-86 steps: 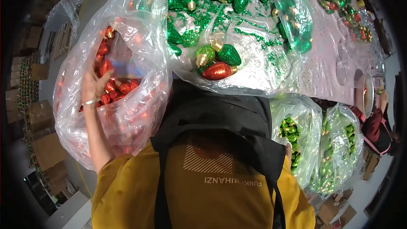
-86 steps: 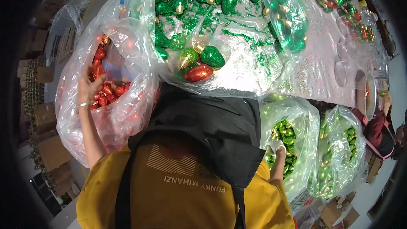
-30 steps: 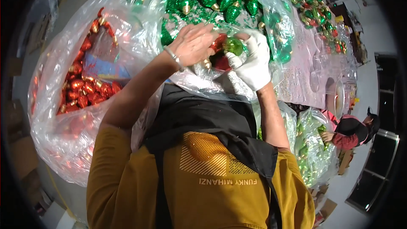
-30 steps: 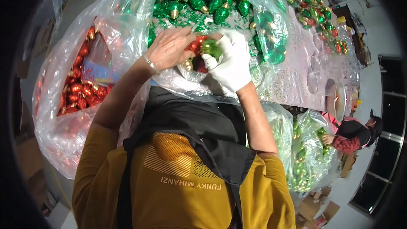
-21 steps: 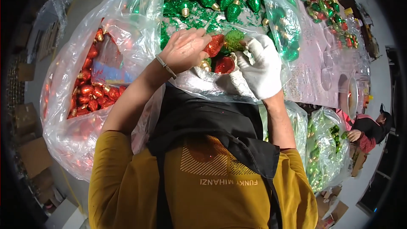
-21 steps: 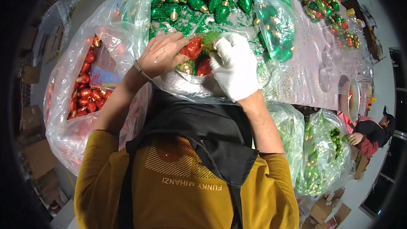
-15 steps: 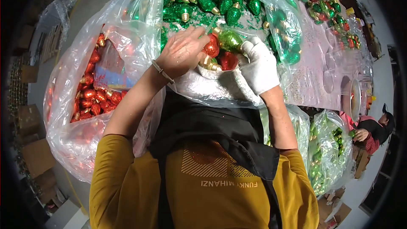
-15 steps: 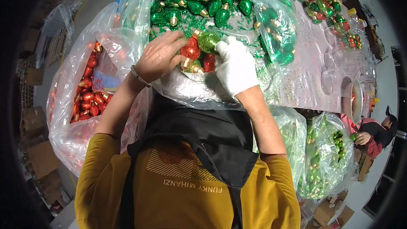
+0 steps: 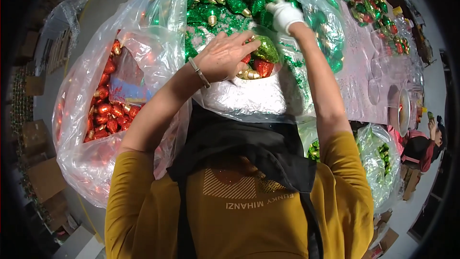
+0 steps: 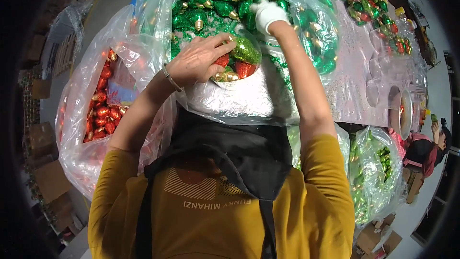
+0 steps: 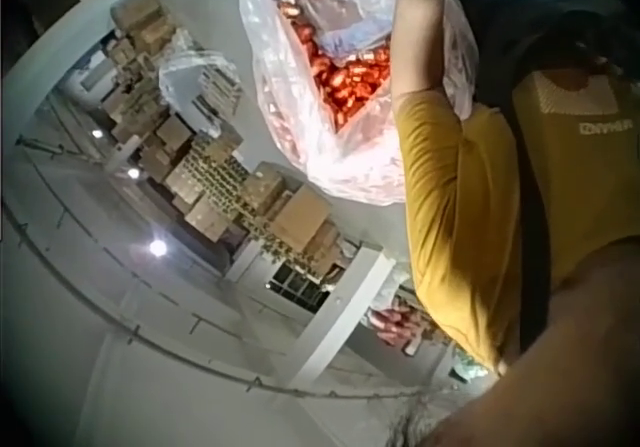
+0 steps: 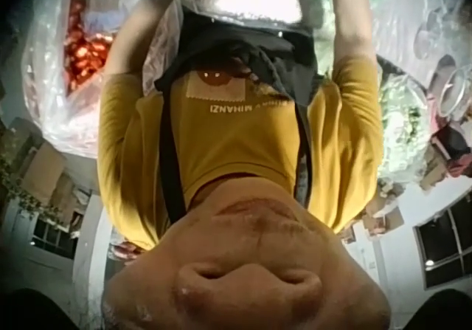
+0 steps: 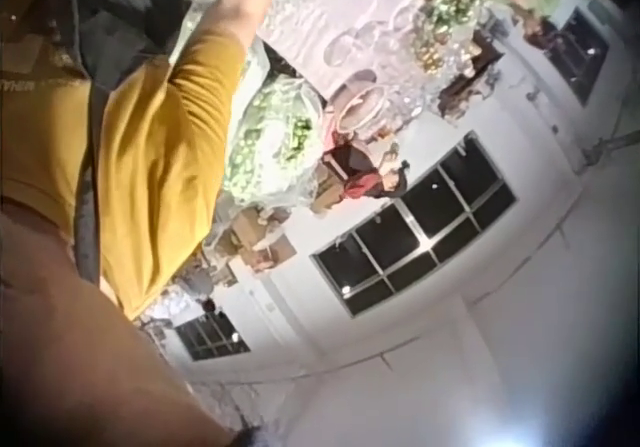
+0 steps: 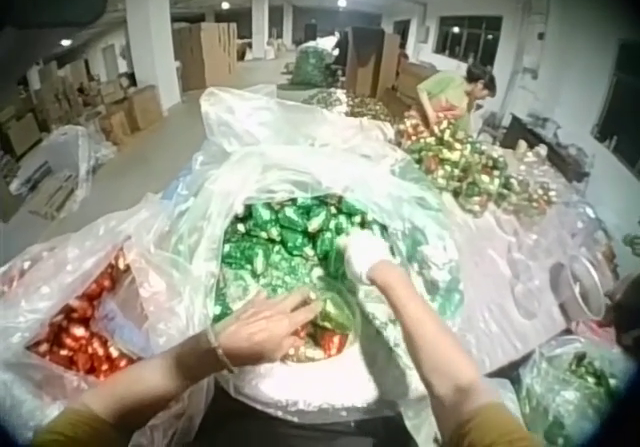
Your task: Sorting and bagging green and red plastic items at a workstation.
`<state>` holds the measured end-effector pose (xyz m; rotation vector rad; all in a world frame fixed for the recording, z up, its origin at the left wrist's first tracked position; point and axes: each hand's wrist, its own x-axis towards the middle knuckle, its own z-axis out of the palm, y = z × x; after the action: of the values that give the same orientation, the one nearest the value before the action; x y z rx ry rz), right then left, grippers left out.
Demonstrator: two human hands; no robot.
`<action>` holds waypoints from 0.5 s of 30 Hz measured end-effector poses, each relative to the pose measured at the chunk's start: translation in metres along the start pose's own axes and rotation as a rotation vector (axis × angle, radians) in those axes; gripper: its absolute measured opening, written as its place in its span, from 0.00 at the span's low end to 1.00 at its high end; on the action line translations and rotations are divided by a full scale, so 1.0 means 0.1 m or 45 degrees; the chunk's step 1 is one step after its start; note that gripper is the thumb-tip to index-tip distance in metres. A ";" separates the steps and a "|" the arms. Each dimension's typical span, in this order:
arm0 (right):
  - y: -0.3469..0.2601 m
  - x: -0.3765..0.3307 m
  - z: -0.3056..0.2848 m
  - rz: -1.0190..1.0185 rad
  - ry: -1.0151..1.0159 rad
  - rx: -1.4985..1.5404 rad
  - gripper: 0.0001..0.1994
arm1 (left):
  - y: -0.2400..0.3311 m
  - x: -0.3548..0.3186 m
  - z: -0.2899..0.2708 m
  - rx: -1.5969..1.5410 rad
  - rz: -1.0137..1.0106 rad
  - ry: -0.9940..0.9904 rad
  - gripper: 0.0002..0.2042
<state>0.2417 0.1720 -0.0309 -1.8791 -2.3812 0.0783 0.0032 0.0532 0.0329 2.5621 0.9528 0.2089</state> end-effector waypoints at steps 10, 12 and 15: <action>-0.37 -0.61 -0.76 0.369 -0.058 1.161 0.28 | -0.18 -0.22 0.13 -0.284 -0.029 0.191 0.29; -0.48 -0.95 -0.99 0.296 -0.150 1.361 0.28 | -0.15 -0.20 0.12 -0.326 -0.010 0.193 0.29; -0.85 -1.08 -1.00 -0.434 -0.159 0.420 0.30 | -0.12 -0.18 0.14 -0.378 -0.005 0.202 0.30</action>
<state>0.1964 0.0442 0.0714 -1.3448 -2.5401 0.5357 -0.0139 0.0455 0.0155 2.2963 0.9061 0.5187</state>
